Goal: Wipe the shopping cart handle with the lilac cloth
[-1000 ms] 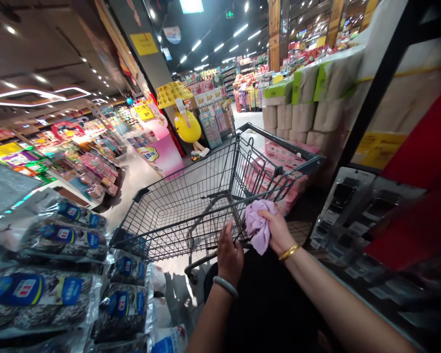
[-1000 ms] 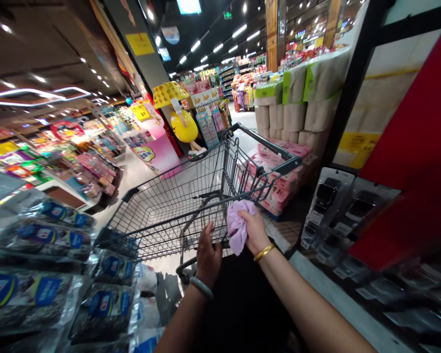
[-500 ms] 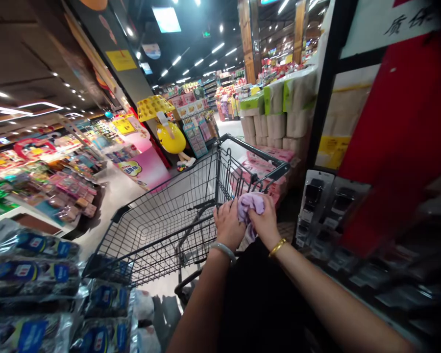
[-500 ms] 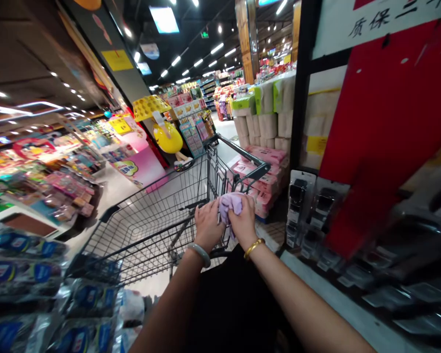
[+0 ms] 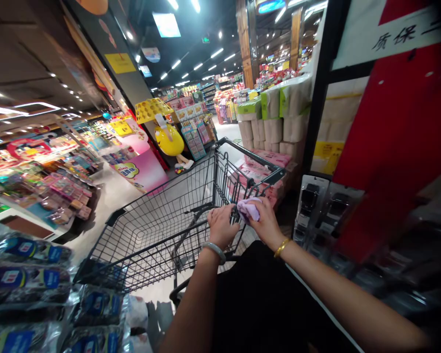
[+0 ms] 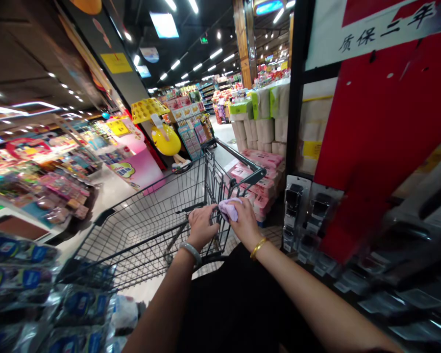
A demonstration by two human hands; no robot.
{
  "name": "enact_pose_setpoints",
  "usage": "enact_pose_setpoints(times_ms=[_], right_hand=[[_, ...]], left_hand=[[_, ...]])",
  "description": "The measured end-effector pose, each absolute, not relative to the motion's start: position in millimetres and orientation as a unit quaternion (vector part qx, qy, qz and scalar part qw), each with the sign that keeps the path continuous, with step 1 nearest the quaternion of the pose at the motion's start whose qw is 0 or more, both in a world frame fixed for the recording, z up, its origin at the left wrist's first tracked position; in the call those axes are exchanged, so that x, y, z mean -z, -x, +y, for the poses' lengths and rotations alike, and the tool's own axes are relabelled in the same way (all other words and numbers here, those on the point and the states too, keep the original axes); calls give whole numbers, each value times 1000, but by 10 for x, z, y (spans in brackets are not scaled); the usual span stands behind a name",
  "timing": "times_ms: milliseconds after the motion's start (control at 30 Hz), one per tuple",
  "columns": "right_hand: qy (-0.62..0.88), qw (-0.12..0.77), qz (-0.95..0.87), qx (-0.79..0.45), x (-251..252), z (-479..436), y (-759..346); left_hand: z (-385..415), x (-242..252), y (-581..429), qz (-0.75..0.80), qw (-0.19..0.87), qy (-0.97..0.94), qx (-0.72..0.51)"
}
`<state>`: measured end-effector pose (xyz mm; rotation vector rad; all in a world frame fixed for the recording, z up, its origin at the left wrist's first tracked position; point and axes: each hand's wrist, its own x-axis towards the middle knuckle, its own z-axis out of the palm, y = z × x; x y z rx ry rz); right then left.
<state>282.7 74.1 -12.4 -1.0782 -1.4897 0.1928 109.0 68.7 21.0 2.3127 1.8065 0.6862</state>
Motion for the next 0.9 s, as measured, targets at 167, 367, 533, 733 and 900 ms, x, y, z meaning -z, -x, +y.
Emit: enact_pose_setpoints(times_ms=[167,367,533,733,900], right_hand=[[501,661,-558,-18,-149,708,-2921],[493,573,-652,58,-451,637,-3267],[495,505,-705,50,-617,694,-3436],[491,464,-735,54,-684,649,-3310],[440,464,-769,0,-757,476,-3314]], left_hand=[[642,-200,-1046,587,69,-759,-273],[547,-216,-981,583,91,-758,-278],[557,-237,-924,578,93,-763,-274],[619,-250,-836,577,96,-763,-276],[601,-243,-702,594,65,-753,-276]])
